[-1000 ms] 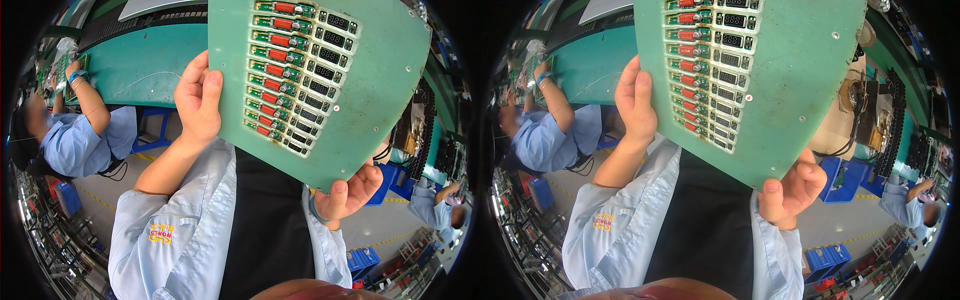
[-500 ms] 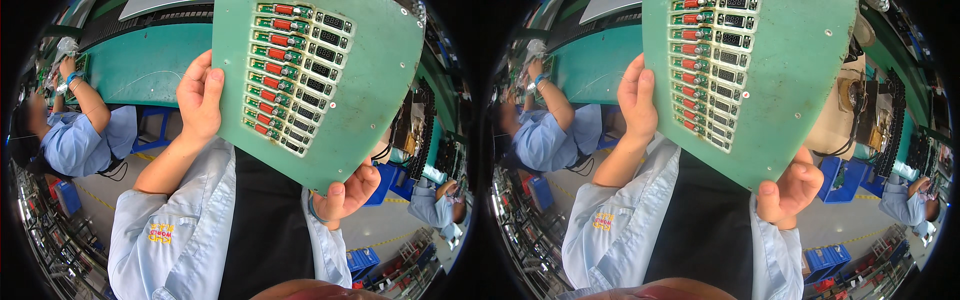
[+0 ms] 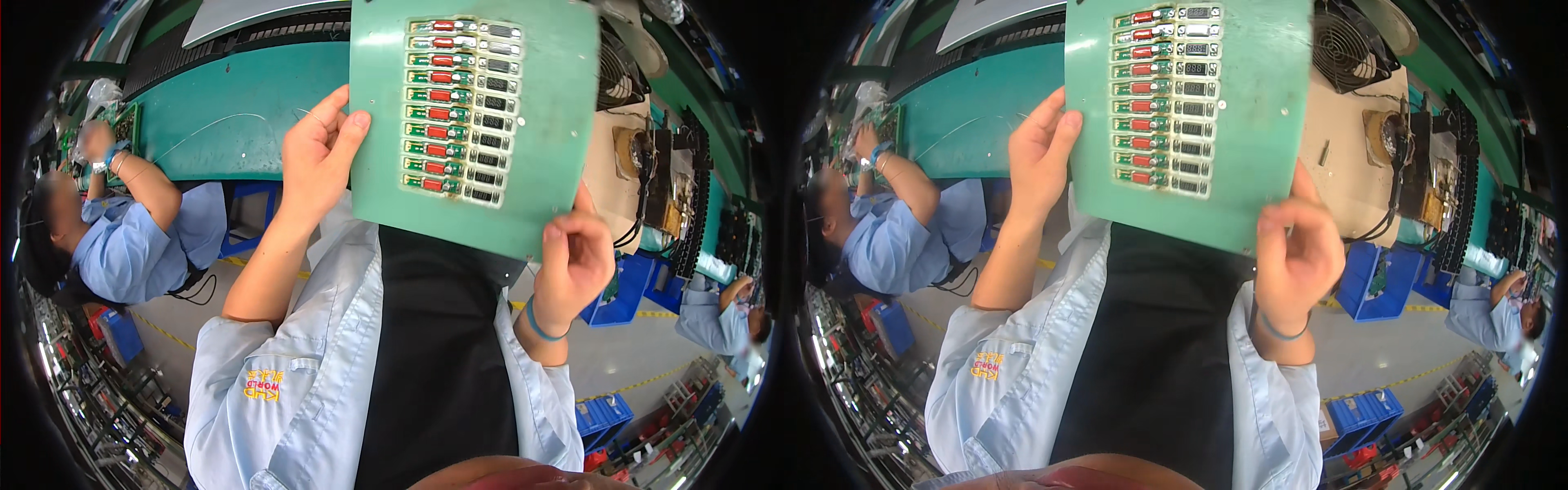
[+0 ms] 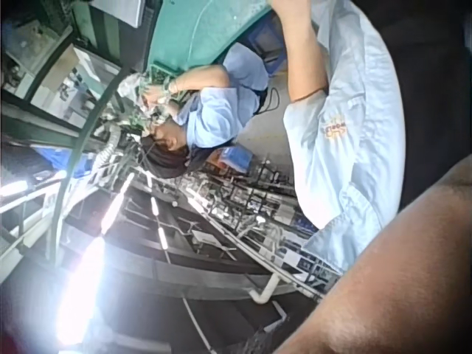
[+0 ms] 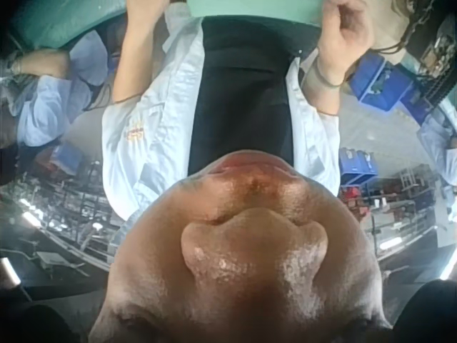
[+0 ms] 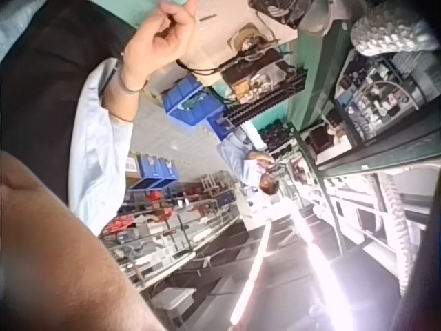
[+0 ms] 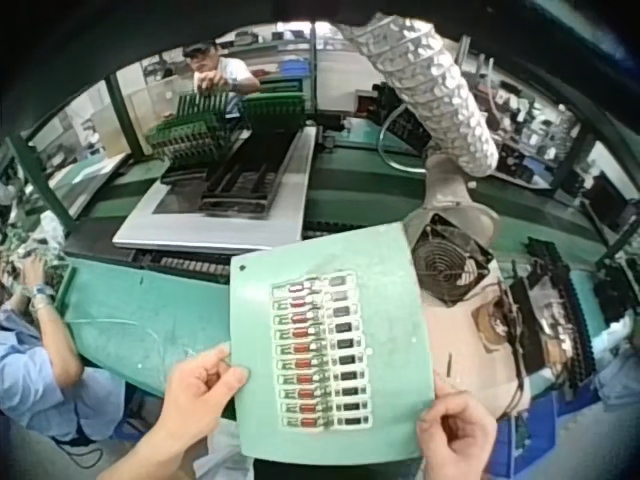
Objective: Soldering electronic components onto a printed circuit board at a manual assembly station.
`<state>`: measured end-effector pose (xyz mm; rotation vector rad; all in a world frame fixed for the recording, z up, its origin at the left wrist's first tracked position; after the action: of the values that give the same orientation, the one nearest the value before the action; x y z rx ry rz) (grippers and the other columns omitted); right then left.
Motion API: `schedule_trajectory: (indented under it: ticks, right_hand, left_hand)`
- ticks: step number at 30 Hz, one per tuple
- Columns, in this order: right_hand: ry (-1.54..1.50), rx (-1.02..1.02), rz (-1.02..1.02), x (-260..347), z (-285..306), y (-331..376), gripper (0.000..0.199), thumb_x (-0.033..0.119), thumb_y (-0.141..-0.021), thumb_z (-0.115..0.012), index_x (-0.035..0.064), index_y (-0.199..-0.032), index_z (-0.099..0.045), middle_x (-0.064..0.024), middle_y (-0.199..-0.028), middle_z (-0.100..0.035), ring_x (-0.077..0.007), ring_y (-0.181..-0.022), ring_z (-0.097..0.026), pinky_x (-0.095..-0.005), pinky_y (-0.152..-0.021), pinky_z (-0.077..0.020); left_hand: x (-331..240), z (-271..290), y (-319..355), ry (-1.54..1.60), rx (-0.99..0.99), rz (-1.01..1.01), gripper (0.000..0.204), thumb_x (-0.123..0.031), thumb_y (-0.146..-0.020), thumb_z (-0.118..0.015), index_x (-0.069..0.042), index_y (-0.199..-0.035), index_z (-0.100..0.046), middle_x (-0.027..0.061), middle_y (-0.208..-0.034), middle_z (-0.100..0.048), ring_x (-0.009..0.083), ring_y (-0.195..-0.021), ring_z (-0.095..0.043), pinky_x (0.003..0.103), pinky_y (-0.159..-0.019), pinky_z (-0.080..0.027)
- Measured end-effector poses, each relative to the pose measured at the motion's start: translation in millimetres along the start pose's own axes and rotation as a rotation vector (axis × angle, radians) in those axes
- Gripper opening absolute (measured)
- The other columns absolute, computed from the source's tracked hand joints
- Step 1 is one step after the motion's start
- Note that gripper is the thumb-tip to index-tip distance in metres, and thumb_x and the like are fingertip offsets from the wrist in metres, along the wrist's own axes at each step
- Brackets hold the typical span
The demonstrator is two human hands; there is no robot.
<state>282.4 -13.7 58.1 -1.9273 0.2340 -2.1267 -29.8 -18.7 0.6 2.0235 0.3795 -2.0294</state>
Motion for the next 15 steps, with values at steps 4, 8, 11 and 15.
schedule_trajectory:
  ticks: [4,8,11,15]
  right_hand:
    - [-0.05,0.006,-0.128,-30.9,-0.8,-18.6,0.016,-0.013,-0.087,-0.058,0.0016,-0.093,-0.06,-0.0271,-0.142,-0.061,-0.031,-0.123,-0.062,-0.0349,-0.103,-0.0475]
    - [0.021,0.059,-0.19,-61.0,-3.8,-29.3,0.016,-0.013,-0.087,-0.056,0.0001,-0.093,-0.062,-0.0234,-0.142,-0.063,-0.0251,-0.118,-0.064,-0.0299,-0.096,-0.0493]
    - [0.069,0.06,-0.229,-72.5,-5.8,-35.1,0.016,-0.013,-0.087,-0.055,-0.0006,-0.092,-0.063,-0.0216,-0.141,-0.063,-0.0224,-0.113,-0.064,-0.0275,-0.091,-0.0494]
    - [0.117,0.062,-0.263,-85.7,-7.6,-40.1,0.018,-0.013,-0.087,-0.053,-0.001,-0.092,-0.065,-0.0192,-0.14,-0.064,-0.0189,-0.104,-0.064,-0.0244,-0.083,-0.0488]
  left_hand:
    - [25.2,8.7,-3.4,-0.226,0.075,0.074,0.038,-0.012,-0.098,-0.07,0.004,-0.132,-0.067,0.0015,-0.079,-0.067,0.0053,-0.064,-0.05,0.02,-0.057,-0.041]
    - [29.8,7.0,-5.7,-0.346,0.056,0.081,0.035,-0.012,-0.093,-0.074,0.004,-0.125,-0.072,0.0,-0.071,-0.063,0.0059,-0.059,-0.045,0.021,-0.054,-0.037]
    - [28.3,8.2,-11.1,-0.421,0.072,0.071,0.036,-0.012,-0.093,-0.075,0.005,-0.125,-0.071,0.0002,-0.07,-0.063,0.0062,-0.058,-0.045,0.021,-0.053,-0.037]
    - [26.1,7.9,-17.3,-0.505,0.087,0.068,0.037,-0.013,-0.092,-0.075,0.005,-0.125,-0.071,0.0004,-0.068,-0.063,0.0068,-0.056,-0.045,0.022,-0.052,-0.037]
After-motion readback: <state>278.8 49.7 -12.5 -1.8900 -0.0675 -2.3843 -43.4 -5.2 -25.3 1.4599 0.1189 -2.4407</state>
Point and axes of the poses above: each hand's wrist, its own y-axis away from the middle knuckle, its own z-axis out of the back of the hand, x = y × z, the point moved 10 cm from there along -y, towards the middle knuckle
